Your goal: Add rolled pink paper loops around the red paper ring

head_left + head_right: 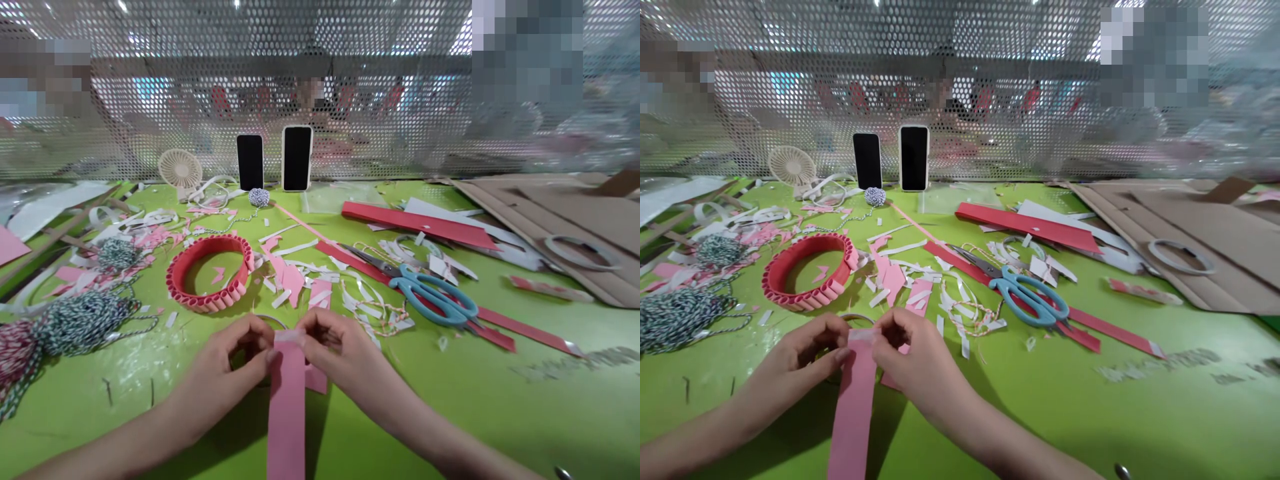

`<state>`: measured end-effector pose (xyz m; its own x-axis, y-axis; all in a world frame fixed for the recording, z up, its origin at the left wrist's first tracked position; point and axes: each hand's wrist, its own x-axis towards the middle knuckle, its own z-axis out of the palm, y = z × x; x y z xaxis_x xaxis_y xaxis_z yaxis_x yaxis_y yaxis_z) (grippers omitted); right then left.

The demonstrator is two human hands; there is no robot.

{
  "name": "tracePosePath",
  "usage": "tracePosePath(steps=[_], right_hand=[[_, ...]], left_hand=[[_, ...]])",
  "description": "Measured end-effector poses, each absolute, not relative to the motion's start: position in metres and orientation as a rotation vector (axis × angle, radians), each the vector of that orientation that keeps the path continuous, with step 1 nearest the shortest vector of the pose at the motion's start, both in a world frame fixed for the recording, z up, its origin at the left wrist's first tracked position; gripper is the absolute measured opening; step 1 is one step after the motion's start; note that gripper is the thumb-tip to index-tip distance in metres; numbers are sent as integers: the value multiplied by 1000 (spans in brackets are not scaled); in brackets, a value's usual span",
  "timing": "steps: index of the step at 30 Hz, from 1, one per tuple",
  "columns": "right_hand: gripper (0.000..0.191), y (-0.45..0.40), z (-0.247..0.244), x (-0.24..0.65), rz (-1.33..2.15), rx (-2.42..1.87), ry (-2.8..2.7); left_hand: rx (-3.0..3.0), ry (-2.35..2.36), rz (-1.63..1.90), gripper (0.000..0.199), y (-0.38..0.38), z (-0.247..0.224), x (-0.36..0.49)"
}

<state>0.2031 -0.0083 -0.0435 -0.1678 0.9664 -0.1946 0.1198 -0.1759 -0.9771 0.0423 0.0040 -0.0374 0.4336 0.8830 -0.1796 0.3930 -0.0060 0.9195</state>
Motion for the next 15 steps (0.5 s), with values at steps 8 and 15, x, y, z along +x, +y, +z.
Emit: tracePosePath(steps=[8,15], right_hand=[[10,-7,-44,202,1387,-1326,-1512],[15,-15,-55,201,485,-1217,-1826]], left_hand=[[1717,1161,656,14,1,-41,43],[1851,1228,657,18,-1,-40,43]])
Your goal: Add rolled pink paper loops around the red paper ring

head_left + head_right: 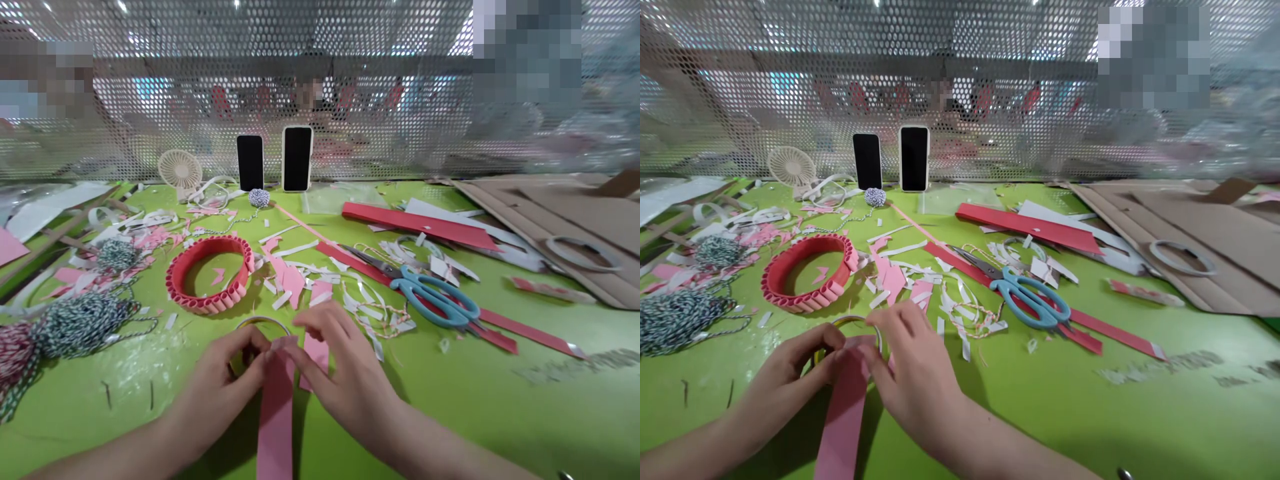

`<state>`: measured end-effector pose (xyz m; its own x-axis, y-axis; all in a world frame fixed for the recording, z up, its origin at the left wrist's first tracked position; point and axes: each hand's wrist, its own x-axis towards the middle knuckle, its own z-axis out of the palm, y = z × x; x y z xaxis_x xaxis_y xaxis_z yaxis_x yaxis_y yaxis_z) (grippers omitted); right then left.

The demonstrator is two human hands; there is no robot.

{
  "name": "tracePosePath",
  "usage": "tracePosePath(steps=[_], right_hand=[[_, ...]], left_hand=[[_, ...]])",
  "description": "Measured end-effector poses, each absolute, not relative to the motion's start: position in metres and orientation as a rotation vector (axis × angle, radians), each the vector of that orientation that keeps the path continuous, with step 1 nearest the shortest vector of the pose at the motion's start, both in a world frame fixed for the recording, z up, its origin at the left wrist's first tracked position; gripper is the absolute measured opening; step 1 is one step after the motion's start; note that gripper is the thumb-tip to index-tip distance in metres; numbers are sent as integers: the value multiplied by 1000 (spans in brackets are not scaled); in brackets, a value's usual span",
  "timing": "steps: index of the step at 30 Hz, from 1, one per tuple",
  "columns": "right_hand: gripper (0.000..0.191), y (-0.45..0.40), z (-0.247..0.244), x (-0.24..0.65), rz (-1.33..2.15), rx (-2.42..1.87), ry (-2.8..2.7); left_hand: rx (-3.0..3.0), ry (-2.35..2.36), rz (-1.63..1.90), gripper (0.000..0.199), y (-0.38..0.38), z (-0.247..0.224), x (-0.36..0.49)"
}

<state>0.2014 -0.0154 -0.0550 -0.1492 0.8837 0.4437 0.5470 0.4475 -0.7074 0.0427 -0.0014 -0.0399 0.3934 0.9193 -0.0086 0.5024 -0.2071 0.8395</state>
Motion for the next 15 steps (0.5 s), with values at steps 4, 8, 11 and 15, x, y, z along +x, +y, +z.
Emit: tracePosePath(steps=[4,8,11,15], right_hand=[[16,-19,-56,200,191,-1057,-1981],[16,-18,-56,198,219,-1081,-2001],[18,-19,-56,198,217,-1095,-2025],[21,-21,-58,198,211,-1080,-2054]], left_hand=[[1936,1209,663,17,-1,-39,44],[2066,1210,651,14,-2,-39,44],[2174,1193,636,12,-3,-40,42],[2301,1144,616,13,-3,-42,40]])
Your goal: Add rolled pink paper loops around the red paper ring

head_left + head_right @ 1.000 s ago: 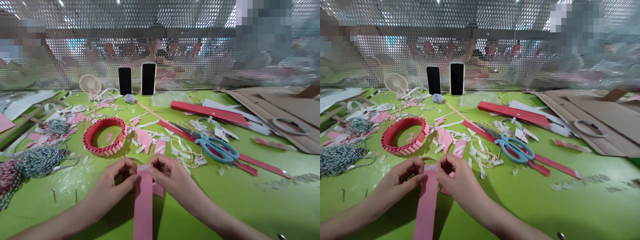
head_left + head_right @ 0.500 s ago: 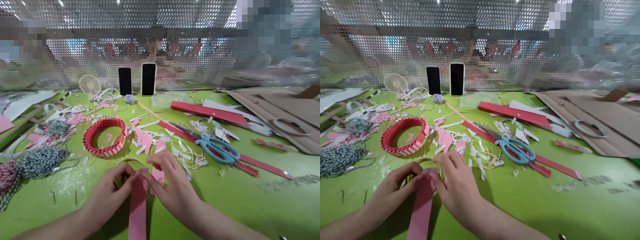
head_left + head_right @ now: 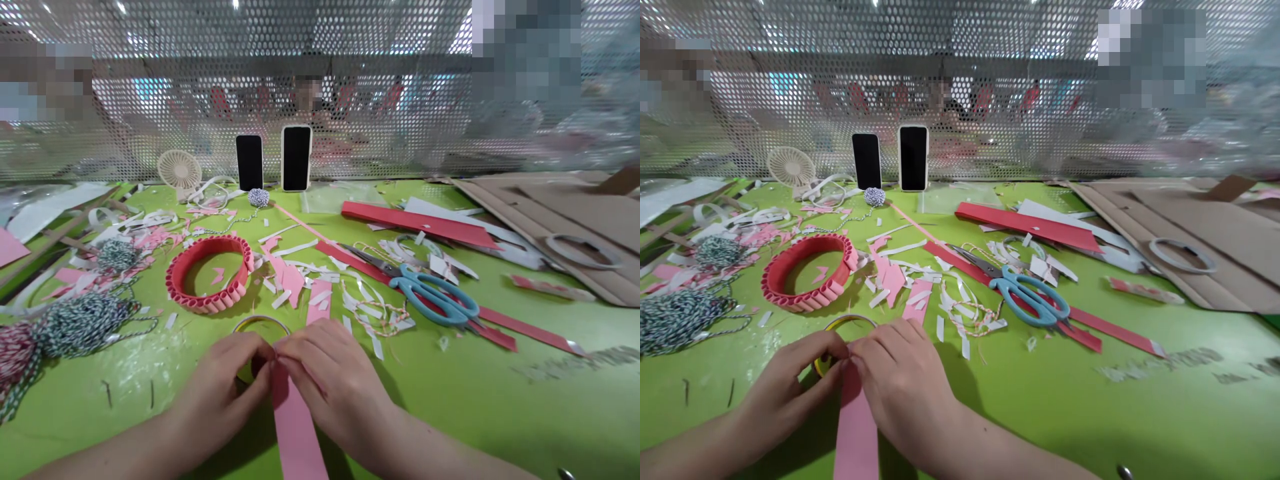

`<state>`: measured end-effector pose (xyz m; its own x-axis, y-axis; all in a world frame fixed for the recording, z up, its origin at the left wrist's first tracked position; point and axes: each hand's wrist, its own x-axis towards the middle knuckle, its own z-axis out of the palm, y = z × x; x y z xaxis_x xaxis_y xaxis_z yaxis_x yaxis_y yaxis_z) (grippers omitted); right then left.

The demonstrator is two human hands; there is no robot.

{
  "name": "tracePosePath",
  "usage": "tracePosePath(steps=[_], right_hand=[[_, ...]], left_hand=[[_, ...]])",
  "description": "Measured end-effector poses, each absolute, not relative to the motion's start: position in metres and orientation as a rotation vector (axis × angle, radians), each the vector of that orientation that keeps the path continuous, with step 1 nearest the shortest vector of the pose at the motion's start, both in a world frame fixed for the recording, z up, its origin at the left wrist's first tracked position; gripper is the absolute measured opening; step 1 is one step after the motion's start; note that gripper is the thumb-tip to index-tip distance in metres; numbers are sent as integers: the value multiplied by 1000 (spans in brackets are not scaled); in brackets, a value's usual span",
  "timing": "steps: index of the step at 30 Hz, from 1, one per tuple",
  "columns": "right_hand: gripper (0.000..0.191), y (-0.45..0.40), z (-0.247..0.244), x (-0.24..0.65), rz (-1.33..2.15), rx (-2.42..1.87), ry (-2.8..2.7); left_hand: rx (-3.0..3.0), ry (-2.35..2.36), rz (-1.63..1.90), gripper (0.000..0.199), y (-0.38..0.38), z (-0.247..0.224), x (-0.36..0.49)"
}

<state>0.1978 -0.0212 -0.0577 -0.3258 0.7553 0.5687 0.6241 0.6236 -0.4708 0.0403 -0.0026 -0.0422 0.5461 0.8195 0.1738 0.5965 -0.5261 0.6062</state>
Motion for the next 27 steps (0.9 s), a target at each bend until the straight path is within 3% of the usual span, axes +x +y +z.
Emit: tracePosePath(steps=[18,27], right_hand=[[18,-17,-53,198,617,-1165,-1918],[19,-20,-56,198,397,-1079,-1992]], left_hand=[[2276,1120,523,14,-2,-43,40],[2159,1191,603,16,0,-42,42]])
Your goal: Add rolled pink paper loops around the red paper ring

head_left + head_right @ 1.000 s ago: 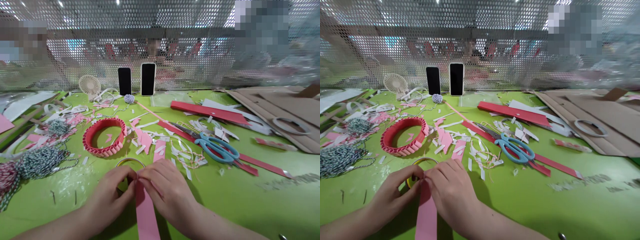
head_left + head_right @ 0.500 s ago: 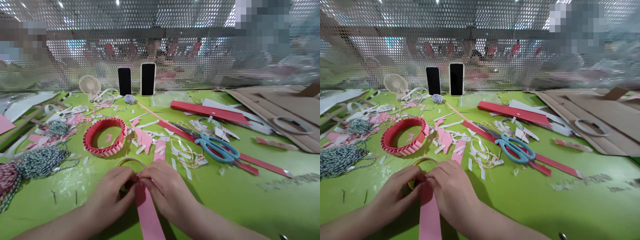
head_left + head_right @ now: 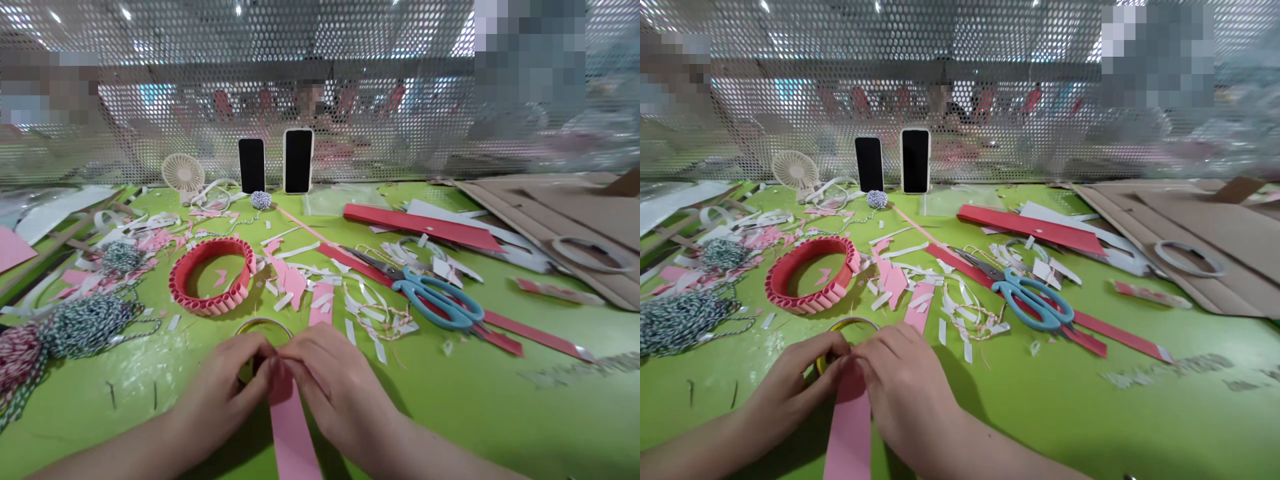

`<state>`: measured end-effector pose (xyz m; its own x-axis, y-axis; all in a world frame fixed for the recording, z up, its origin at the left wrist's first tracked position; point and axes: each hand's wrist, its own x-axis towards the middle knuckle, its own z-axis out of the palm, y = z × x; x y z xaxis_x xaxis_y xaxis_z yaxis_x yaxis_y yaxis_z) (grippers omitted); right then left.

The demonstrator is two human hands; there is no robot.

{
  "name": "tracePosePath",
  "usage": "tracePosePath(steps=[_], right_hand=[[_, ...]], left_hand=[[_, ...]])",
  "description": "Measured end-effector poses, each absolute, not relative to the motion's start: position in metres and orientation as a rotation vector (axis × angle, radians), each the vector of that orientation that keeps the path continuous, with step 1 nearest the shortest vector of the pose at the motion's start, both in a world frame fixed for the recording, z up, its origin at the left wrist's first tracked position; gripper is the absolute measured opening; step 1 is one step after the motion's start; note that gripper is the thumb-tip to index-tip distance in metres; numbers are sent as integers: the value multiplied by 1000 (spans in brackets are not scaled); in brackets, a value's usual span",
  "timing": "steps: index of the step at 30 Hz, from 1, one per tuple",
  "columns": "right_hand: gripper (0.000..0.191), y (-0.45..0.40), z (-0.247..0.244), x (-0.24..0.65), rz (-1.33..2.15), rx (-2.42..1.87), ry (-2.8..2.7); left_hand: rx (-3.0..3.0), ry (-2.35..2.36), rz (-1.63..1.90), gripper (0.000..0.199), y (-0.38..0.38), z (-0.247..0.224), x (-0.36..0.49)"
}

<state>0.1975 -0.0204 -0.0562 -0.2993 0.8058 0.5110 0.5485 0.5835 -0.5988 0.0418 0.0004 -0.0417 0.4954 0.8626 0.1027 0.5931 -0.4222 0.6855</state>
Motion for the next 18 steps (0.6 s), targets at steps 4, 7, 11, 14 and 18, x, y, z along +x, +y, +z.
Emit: tracePosePath(steps=[4,7,11,14,18], right_hand=[[22,-23,-59,196,281,-1059,-2028],[23,-25,-59,195,260,-1051,-2041],[24,-24,-57,196,292,-1037,-2028],[23,-23,-57,196,324,-1046,-2019],[21,-23,-57,195,355,-1053,-1978]], left_hand=[[2126,1210,628,18,2,-42,42],[2104,1214,642,17,2,-41,42],[2066,1237,649,18,2,-39,41],[2041,1231,640,17,3,-40,41],[2037,1206,651,14,3,-40,40]])
